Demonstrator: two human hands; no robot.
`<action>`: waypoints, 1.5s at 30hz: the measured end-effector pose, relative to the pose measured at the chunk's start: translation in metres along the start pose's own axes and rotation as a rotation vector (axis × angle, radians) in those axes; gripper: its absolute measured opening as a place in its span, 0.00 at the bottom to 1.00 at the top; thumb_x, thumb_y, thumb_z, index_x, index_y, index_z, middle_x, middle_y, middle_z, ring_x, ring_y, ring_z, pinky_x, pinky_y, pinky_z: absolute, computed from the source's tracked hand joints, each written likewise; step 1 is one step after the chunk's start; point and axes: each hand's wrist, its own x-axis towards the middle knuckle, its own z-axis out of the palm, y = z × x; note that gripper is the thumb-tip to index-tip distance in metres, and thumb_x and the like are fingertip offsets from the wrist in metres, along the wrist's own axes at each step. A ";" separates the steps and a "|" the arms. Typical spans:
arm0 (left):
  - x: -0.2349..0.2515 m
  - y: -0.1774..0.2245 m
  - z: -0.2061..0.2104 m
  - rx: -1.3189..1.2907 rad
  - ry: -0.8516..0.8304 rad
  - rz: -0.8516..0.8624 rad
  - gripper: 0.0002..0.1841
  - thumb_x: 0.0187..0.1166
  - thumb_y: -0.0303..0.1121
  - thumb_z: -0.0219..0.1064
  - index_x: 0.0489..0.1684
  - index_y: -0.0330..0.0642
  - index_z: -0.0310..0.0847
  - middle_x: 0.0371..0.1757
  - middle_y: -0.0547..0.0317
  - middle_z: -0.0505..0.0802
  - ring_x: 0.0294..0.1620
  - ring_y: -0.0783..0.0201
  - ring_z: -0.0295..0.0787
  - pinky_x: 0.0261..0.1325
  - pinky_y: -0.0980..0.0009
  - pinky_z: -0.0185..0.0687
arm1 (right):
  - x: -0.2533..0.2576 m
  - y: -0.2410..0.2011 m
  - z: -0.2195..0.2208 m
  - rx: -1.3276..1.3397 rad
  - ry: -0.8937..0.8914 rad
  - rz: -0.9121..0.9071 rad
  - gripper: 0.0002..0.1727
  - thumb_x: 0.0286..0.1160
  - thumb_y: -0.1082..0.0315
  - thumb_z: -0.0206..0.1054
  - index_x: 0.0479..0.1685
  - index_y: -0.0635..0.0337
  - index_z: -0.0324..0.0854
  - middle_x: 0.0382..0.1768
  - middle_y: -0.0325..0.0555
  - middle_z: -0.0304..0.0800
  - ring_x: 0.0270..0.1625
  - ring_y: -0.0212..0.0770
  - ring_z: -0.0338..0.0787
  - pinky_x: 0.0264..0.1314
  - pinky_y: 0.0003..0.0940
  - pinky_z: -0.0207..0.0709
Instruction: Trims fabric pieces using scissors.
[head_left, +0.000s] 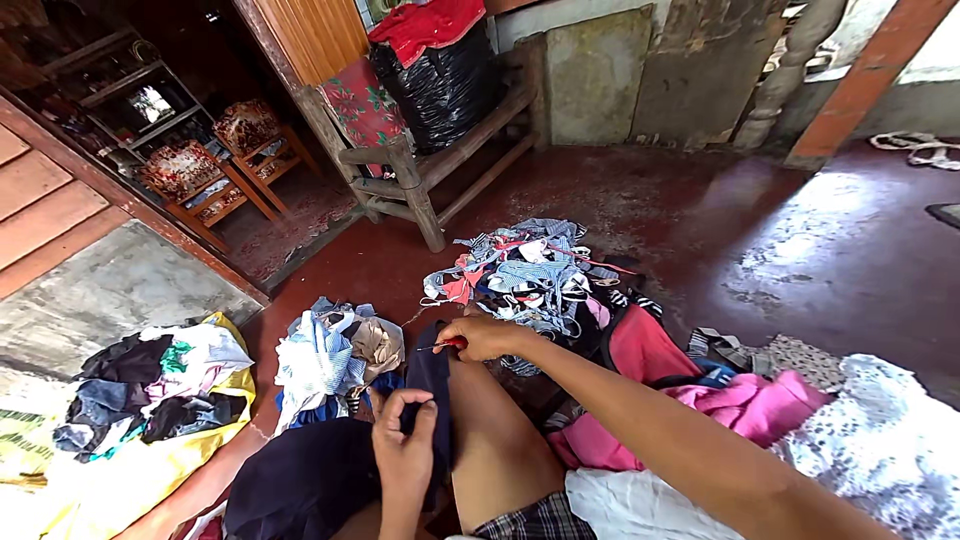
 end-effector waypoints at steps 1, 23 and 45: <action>0.009 0.007 -0.009 0.025 0.010 0.021 0.06 0.71 0.26 0.66 0.38 0.38 0.90 0.40 0.57 0.94 0.46 0.62 0.91 0.53 0.61 0.87 | 0.000 -0.002 0.002 -0.019 0.029 -0.001 0.26 0.65 0.72 0.75 0.65 0.40 0.89 0.57 0.46 0.91 0.65 0.55 0.84 0.68 0.66 0.73; 0.140 0.143 -0.029 0.893 -0.391 0.772 0.08 0.85 0.31 0.64 0.50 0.44 0.90 0.41 0.59 0.89 0.35 0.65 0.89 0.35 0.68 0.87 | -0.014 -0.077 -0.020 0.521 0.775 -0.262 0.11 0.68 0.56 0.77 0.41 0.51 0.90 0.36 0.33 0.86 0.48 0.32 0.82 0.63 0.42 0.69; 0.145 0.201 -0.008 0.547 -0.115 0.866 0.09 0.85 0.31 0.64 0.55 0.41 0.87 0.48 0.60 0.89 0.46 0.74 0.86 0.46 0.80 0.83 | -0.070 -0.067 -0.113 0.408 1.200 -0.200 0.08 0.71 0.67 0.70 0.45 0.49 0.91 0.33 0.36 0.91 0.31 0.33 0.86 0.33 0.42 0.81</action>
